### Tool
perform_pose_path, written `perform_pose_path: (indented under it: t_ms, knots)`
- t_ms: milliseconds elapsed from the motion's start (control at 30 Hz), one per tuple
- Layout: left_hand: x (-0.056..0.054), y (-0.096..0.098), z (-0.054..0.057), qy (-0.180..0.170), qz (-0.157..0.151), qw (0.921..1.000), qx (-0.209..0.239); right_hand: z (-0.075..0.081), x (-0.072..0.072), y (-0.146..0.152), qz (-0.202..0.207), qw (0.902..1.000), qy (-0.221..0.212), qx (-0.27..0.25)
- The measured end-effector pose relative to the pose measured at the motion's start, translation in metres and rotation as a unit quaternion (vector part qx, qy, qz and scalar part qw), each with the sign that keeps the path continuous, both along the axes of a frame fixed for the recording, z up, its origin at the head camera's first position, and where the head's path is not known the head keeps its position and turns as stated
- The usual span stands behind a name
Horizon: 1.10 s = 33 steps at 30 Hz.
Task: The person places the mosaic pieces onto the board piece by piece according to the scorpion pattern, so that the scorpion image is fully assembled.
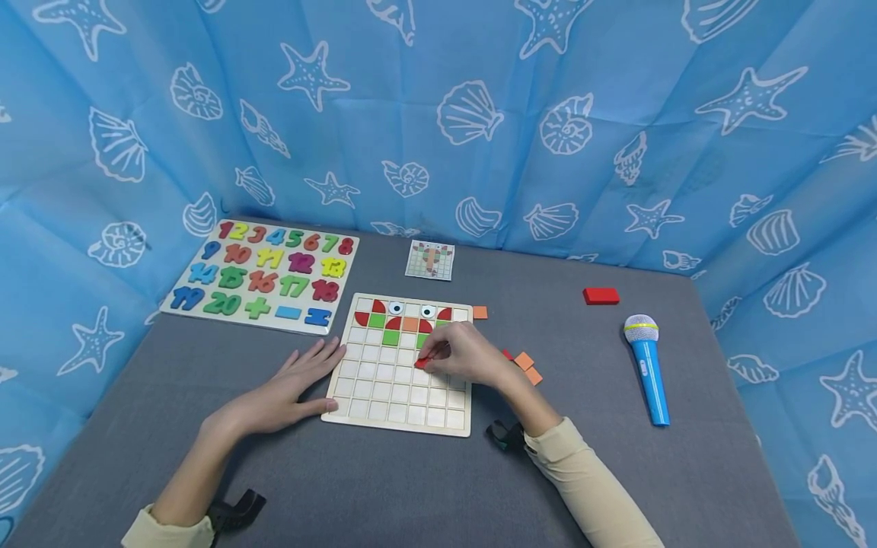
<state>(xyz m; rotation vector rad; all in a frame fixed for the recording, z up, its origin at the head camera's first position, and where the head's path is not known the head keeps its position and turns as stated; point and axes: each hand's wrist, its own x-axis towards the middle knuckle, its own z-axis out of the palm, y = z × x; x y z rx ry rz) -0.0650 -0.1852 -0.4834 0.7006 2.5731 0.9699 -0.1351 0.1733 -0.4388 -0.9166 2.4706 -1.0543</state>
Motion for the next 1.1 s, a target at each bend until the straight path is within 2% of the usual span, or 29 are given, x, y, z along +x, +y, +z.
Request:
perform_pose_path:
  t_ms: [100, 200, 300, 400, 467, 600, 833, 1100]
  knots:
    - [0.000, 0.001, 0.001, -0.006, 0.004, 1.0000, 0.002, 0.001, 0.000, -0.002, 0.001, 0.9996, 0.024, 0.012]
    - [-0.001, 0.001, -0.001, -0.015, 0.011, 0.9996, -0.020, 0.002, -0.001, -0.004, 0.004, 0.9986, 0.048, 0.022]
    - [-0.001, 0.002, 0.000, -0.016, 0.013, 0.9993, -0.032, 0.003, -0.001, -0.006, 0.003, 0.9980, 0.056, 0.027]
    - [0.000, 0.002, 0.003, -0.013, 0.008, 0.9997, -0.018, 0.004, 0.000, -0.009, 0.010, 0.9980, 0.058, 0.023]
    - [-0.001, 0.001, -0.002, -0.003, 0.006, 0.9998, -0.016, 0.004, 0.000, -0.010, 0.018, 0.9978, 0.060, 0.023]
    - [-0.001, -0.001, -0.006, 0.003, 0.002, 0.9999, -0.012, 0.004, 0.000, -0.012, 0.034, 0.9960, 0.073, 0.039]
    - [0.001, 0.001, 0.008, -0.014, 0.002, 0.9998, 0.011, 0.006, -0.001, -0.010, 0.038, 0.9948, 0.082, 0.047]
    - [-0.002, 0.000, -0.006, -0.004, 0.008, 0.9995, -0.030, 0.003, -0.003, -0.009, 0.027, 0.9954, 0.086, 0.033]
